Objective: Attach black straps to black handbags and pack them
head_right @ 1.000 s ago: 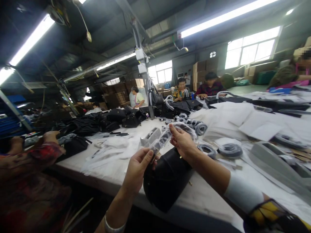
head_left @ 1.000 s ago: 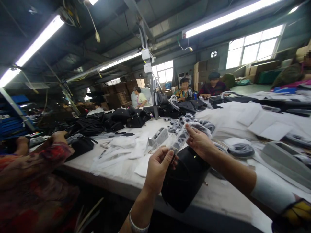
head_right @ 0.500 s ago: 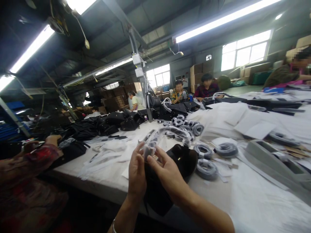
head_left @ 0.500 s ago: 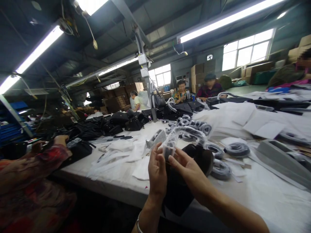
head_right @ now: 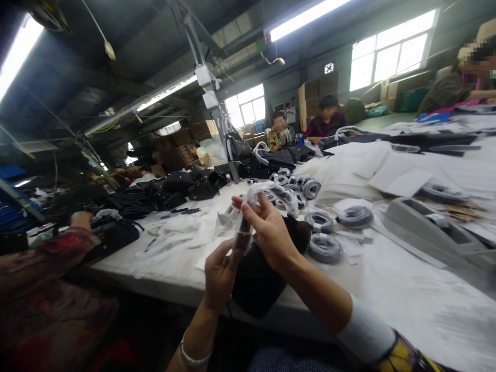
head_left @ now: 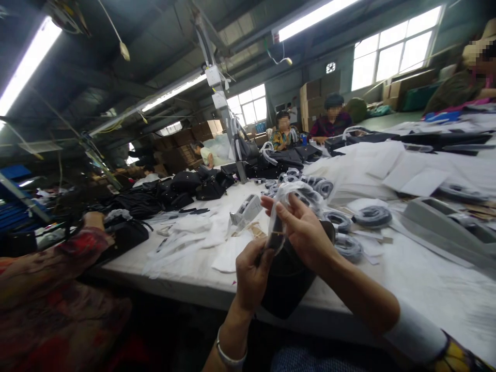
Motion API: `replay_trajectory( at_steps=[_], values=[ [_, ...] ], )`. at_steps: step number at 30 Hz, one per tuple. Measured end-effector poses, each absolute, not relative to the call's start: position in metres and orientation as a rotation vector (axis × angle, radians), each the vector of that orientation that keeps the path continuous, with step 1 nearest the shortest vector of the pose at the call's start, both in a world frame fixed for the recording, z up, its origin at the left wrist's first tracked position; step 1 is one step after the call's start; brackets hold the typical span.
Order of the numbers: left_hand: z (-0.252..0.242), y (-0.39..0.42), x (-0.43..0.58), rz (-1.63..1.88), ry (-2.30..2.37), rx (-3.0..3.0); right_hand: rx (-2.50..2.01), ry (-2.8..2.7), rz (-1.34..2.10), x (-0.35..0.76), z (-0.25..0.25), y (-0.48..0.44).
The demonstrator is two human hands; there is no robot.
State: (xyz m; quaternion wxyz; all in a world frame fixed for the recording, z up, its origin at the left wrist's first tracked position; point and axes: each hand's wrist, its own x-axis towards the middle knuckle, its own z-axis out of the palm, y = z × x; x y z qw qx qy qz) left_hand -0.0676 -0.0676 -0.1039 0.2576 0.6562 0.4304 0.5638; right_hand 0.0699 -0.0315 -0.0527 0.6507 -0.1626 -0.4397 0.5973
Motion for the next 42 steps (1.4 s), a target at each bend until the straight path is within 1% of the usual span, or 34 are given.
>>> replay_trajectory(
  at_steps=[3, 6, 10, 14, 21, 28, 34, 42],
  values=[
    [-0.112, -0.063, -0.076, 1.511, 1.174, 1.852, -0.387, -1.100, 1.263, 0.074, -0.054, -0.027],
    [-0.125, -0.064, -0.092, 1.506, 1.221, 1.809, -0.568, -1.409, 1.246, 0.079, -0.075, -0.036],
    [-0.153, -0.089, -0.103, 1.654, 1.424, 1.566, -0.827, -1.879, 1.057, 0.080, -0.112, -0.053],
    [-0.172, -0.120, -0.097, 1.740, 1.527, 1.388, -0.907, -2.104, 0.923, 0.075, -0.128, -0.061],
    [-0.173, -0.122, -0.101, 1.563, 1.426, 1.287, -0.990, -2.089, 0.860, 0.073, -0.135, -0.055],
    [-0.164, -0.113, -0.097, 1.578, 1.321, 1.218, -1.055, -2.083, 0.836, 0.075, -0.137, -0.053],
    [-0.156, -0.115, -0.103, 1.536, 1.326, 1.350, -1.201, -2.026, 0.755, 0.068, -0.136, -0.056],
    [-0.162, -0.115, -0.105, 1.526, 1.328, 1.246, -1.249, -2.092, 0.711, 0.068, -0.133, -0.053]
  ],
)
